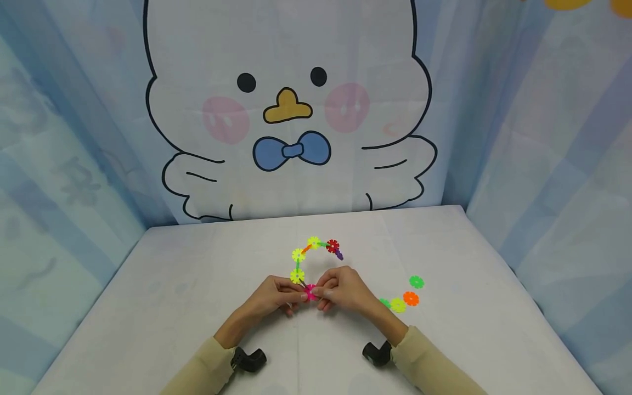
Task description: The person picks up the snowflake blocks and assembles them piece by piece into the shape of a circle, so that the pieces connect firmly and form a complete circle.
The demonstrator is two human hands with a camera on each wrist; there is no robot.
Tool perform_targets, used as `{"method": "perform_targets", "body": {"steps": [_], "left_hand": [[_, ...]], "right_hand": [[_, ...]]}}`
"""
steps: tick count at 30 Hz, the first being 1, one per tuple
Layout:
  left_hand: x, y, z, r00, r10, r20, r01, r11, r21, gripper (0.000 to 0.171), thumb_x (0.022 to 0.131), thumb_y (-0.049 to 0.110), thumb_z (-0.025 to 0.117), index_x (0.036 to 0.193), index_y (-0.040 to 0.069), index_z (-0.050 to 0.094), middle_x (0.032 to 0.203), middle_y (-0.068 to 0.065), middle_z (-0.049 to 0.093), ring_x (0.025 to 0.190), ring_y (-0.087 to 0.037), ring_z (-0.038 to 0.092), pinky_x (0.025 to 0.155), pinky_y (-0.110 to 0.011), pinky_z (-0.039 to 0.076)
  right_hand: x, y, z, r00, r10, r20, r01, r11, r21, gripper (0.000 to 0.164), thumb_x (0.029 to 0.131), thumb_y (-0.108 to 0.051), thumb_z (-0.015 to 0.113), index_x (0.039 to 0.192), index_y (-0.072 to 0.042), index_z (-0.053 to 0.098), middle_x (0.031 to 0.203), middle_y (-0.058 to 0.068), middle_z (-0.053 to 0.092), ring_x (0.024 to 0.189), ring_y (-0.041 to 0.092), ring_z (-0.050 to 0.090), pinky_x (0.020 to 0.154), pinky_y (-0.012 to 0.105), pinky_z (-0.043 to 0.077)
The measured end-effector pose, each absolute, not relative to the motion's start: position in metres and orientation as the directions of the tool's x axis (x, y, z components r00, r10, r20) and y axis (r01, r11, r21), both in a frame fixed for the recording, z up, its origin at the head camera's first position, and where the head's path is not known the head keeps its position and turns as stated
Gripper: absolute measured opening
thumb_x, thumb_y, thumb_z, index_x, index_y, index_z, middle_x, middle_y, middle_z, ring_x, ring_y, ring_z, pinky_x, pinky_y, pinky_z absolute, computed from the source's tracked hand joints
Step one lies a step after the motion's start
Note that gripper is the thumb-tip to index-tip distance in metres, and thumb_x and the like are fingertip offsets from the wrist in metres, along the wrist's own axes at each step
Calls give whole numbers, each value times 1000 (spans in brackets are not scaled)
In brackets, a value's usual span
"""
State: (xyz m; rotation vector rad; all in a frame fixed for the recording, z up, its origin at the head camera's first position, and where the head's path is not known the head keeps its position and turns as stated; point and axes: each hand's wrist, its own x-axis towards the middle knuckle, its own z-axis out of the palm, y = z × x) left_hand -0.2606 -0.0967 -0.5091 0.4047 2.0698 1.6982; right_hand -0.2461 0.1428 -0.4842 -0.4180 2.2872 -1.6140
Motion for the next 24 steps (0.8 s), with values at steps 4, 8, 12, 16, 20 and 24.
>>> {"method": "perform_targets", "body": {"steps": [4, 8, 12, 16, 20, 24], "left_hand": [[-260, -97, -507, -866, 478, -145, -49, 207, 977, 25, 93, 14, 81, 111, -4, 79, 91, -9, 82, 63, -8, 64, 59, -23, 56], [-259, -98, -505, -867, 474, -155, -54, 219, 974, 25, 94, 14, 80, 111, -5, 79, 89, -10, 81, 64, -9, 63, 59, -22, 56], [-259, -100, -505, -868, 464, -177, -80, 223, 972, 25, 95, 15, 80, 110, -5, 79, 80, -5, 77, 63, -9, 63, 60, -21, 56], [-260, -100, -505, -871, 450, -196, -106, 217, 970, 25, 94, 16, 81, 110, -2, 80, 79, 0, 76, 62, -8, 62, 61, -21, 56], [-262, -100, -506, -870, 444, -215, -131, 214, 968, 26, 93, 17, 83, 111, -1, 80, 81, -1, 78, 64, -8, 63, 63, -21, 56], [-262, -100, -508, -869, 439, -230, -149, 212, 966, 26, 92, 19, 83, 111, 0, 79, 80, -1, 77, 65, -8, 64, 64, -22, 57]], "right_hand": [[-246, 141, -485, -908, -414, -70, -81, 336, -938, 20, 96, -14, 78, 97, 4, 71, 83, 15, 79, 66, 25, 78, 68, 35, 66], [-245, 139, -483, -905, -422, -56, -114, 366, -924, 18, 97, -15, 78, 96, 1, 71, 81, 13, 78, 67, 25, 78, 67, 33, 66], [-246, 144, -479, -891, -452, -29, -195, 441, -876, 16, 97, -19, 78, 96, -5, 71, 82, 9, 77, 69, 21, 76, 65, 29, 63], [-252, 159, -469, -875, -484, -14, -261, 496, -828, 13, 99, -20, 76, 100, -8, 72, 89, 10, 78, 74, 21, 75, 65, 30, 62], [-261, 186, -457, -884, -466, -35, -249, 534, -808, 13, 99, -18, 75, 104, -7, 72, 95, 14, 78, 78, 25, 76, 67, 33, 64], [-271, 219, -451, -906, -420, -56, -242, 622, -745, 16, 99, -20, 76, 108, -7, 72, 95, 12, 76, 76, 24, 72, 66, 30, 62]]}}
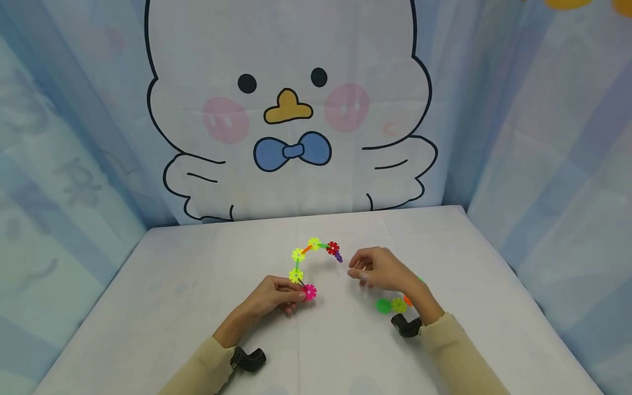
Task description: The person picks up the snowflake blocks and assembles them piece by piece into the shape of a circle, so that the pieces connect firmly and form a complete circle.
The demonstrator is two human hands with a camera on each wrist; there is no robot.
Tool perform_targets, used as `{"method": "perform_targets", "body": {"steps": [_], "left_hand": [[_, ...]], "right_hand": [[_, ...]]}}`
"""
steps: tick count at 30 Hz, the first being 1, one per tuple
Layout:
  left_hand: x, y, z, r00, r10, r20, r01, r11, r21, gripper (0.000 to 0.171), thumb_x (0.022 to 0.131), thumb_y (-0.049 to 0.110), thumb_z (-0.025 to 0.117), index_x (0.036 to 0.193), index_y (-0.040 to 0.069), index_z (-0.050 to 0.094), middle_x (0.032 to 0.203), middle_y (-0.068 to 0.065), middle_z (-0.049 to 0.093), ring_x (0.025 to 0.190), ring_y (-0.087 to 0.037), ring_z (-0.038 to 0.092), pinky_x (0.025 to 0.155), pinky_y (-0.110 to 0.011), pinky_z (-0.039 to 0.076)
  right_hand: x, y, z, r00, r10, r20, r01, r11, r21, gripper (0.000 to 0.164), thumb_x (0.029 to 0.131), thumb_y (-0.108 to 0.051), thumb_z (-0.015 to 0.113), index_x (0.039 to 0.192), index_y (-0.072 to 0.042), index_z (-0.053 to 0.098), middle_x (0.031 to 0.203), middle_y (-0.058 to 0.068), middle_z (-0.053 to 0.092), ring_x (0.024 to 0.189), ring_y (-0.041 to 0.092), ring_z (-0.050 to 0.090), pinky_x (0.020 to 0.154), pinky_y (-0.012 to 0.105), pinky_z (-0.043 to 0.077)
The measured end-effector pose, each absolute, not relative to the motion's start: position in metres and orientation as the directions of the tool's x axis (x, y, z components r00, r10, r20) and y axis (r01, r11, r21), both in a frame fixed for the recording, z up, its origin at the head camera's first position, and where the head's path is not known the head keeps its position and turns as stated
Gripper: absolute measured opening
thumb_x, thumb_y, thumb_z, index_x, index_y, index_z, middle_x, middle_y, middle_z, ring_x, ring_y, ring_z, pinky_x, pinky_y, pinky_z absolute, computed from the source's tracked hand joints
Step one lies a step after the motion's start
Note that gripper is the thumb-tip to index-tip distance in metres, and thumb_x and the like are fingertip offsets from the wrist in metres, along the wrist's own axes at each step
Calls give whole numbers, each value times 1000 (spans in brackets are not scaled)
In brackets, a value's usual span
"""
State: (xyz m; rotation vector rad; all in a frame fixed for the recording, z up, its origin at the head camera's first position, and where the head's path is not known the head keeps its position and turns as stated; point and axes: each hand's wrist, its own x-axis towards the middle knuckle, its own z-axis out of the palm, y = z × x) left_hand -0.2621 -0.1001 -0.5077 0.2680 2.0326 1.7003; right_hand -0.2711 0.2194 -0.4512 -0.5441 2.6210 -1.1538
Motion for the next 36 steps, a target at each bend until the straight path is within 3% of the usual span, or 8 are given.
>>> {"method": "perform_targets", "body": {"steps": [10, 17, 24, 36], "left_hand": [[-261, -99, -508, -870, 443, -217, -136, 207, 969, 28, 93, 20, 83, 112, 0, 79, 88, -6, 81, 66, -9, 64, 66, -22, 58], [-261, -99, -508, -866, 445, -227, -147, 208, 967, 27, 94, 20, 82, 113, 1, 79, 90, -6, 81, 66, -10, 65, 66, -21, 58], [-262, -100, -508, -866, 446, -227, -156, 190, 969, 26, 93, 17, 83, 111, -1, 79, 85, -4, 79, 65, -9, 64, 65, -22, 57], [-262, -99, -507, -871, 435, -231, -153, 207, 966, 25, 93, 16, 83, 111, -2, 79, 78, 0, 76, 64, -8, 64, 64, -22, 57]], "right_hand": [[-276, 298, -449, -930, -350, -110, -223, 778, -588, 17, 95, -21, 79, 102, -6, 75, 92, 3, 73, 75, 15, 63, 65, 25, 55], [-271, 333, -448, -939, -280, -198, -126, 820, -558, 24, 89, -20, 84, 102, -3, 73, 86, 3, 67, 74, 17, 58, 62, 26, 51], [-271, 344, -453, -929, -262, -261, -75, 825, -560, 28, 84, -22, 89, 99, -4, 73, 81, 2, 62, 73, 18, 55, 62, 26, 46], [-273, 342, -455, -934, -250, -254, -79, 841, -536, 27, 83, -19, 90, 93, -7, 68, 84, 3, 60, 75, 19, 54, 65, 29, 48]]}}
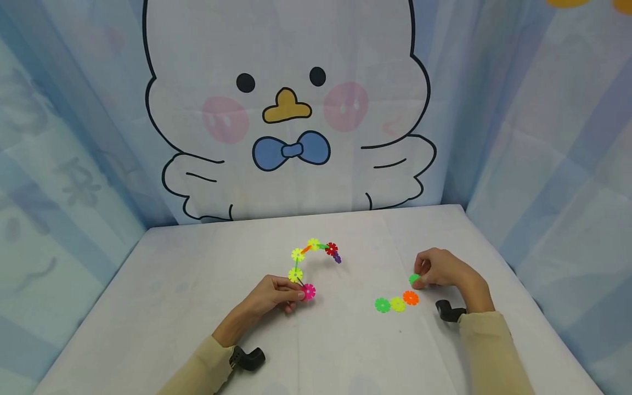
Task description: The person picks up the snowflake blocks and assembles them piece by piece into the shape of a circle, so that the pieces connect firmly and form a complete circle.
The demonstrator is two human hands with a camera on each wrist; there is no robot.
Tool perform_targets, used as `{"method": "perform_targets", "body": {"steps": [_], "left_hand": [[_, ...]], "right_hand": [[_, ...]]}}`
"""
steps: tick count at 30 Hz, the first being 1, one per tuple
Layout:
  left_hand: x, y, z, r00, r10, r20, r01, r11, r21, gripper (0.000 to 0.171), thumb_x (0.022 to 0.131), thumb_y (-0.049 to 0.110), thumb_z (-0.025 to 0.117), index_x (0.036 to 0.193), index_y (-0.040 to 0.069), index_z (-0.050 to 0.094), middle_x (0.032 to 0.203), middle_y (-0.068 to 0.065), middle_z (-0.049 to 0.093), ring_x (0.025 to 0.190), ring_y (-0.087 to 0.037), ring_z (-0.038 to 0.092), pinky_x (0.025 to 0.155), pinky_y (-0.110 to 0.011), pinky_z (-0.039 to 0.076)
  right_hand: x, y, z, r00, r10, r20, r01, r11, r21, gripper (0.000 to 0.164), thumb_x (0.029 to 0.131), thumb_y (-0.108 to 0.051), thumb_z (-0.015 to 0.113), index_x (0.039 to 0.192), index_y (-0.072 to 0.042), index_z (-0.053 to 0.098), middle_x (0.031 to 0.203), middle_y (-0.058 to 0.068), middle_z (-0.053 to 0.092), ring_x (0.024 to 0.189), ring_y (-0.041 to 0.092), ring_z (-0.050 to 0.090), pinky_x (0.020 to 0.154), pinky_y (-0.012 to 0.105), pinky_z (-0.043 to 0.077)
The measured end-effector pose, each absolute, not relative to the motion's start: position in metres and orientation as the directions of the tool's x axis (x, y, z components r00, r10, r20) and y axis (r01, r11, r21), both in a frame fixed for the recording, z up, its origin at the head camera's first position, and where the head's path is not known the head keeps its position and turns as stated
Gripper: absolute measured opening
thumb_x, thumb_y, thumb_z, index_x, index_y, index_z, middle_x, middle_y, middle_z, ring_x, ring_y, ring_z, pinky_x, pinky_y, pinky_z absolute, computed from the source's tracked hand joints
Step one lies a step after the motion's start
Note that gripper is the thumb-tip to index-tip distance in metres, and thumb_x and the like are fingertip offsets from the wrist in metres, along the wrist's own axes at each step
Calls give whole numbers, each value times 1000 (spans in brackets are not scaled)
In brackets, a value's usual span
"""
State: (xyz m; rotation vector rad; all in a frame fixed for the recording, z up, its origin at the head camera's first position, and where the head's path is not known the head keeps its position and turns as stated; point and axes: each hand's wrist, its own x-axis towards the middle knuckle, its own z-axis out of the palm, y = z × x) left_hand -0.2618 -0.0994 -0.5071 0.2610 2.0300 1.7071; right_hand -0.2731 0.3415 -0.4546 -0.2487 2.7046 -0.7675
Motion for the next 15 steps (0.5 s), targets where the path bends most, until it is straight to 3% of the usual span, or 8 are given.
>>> {"method": "perform_targets", "body": {"steps": [15], "left_hand": [[-261, -99, -509, -867, 445, -225, -157, 184, 970, 24, 93, 15, 83, 109, -2, 78, 81, -2, 78, 64, -8, 64, 64, -22, 56]], "right_hand": [[-269, 340, -448, -925, -281, -255, -85, 807, -584, 12, 91, -11, 81, 96, -3, 75, 79, 2, 67, 69, 17, 58, 63, 26, 52]]}}
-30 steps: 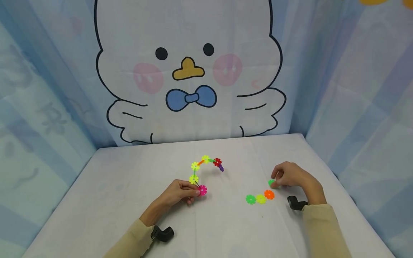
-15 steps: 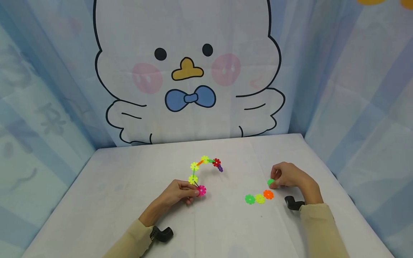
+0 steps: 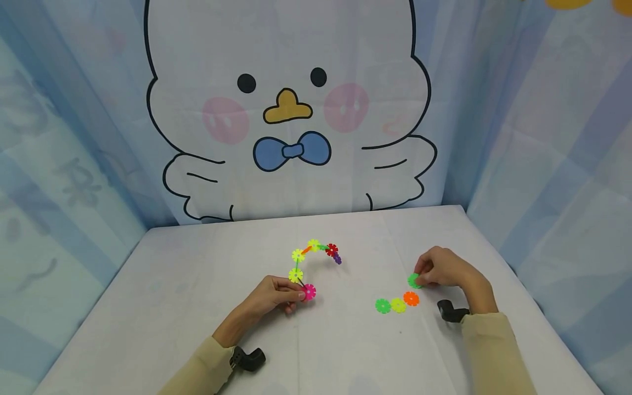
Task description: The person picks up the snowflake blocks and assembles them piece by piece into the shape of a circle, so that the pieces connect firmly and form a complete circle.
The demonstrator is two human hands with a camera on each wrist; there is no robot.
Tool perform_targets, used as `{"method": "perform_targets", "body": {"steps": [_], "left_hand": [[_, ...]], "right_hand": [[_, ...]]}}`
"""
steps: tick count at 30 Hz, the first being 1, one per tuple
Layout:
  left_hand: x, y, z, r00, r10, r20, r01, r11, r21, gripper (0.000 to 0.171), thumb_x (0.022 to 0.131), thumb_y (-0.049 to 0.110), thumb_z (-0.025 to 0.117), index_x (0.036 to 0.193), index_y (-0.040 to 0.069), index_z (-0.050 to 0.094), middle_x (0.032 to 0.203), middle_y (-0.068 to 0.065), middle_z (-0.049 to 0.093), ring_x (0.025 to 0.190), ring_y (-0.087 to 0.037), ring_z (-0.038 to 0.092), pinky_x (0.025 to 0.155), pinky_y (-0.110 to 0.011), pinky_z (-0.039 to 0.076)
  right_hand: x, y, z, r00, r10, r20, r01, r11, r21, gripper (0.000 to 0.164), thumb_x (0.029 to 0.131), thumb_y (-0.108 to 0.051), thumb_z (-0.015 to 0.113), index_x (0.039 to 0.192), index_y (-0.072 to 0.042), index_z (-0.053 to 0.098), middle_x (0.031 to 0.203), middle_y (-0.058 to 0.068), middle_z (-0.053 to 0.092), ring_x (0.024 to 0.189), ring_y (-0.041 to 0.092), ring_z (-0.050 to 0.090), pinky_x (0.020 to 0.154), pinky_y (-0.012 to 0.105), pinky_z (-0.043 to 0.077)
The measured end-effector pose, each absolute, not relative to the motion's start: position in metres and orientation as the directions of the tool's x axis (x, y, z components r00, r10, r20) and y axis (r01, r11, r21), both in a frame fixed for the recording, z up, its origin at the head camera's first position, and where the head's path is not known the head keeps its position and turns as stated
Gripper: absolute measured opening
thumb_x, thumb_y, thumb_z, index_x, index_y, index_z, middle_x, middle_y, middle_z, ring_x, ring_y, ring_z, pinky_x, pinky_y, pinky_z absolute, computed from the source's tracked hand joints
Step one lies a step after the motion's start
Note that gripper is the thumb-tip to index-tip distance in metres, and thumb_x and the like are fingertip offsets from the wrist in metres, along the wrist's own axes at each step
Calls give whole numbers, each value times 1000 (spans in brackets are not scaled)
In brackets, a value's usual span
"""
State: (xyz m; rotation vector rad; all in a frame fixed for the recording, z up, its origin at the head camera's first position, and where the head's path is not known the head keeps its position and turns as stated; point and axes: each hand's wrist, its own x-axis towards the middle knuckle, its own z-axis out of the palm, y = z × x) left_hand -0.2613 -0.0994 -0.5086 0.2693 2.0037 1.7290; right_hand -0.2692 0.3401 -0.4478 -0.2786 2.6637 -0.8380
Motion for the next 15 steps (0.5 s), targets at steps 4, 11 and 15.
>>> {"method": "perform_targets", "body": {"steps": [4, 11, 15], "left_hand": [[-262, -99, -509, -868, 444, -222, -156, 181, 971, 25, 93, 14, 82, 110, -3, 78, 80, -1, 77, 64, -8, 64, 64, -22, 56], [-261, -99, -508, -867, 444, -225, -160, 179, 971, 25, 93, 15, 82, 111, -2, 79, 80, 0, 77, 65, -8, 64, 64, -22, 56], [-261, -99, -508, -868, 442, -226, -162, 178, 971, 25, 93, 16, 82, 111, -2, 79, 80, 0, 77, 65, -8, 64, 64, -22, 56]], "right_hand": [[-268, 338, -448, -906, -351, -235, -144, 780, -609, 10, 94, -15, 78, 96, -5, 76, 72, 0, 64, 64, 15, 55, 61, 25, 48], [-272, 319, -450, -895, -407, -184, -191, 721, -666, 13, 96, -18, 77, 98, -5, 74, 72, 1, 65, 63, 15, 58, 61, 25, 51], [-274, 301, -450, -881, -452, -140, -233, 673, -702, 15, 96, -18, 77, 100, -4, 74, 72, 5, 67, 61, 14, 58, 62, 25, 51]]}}
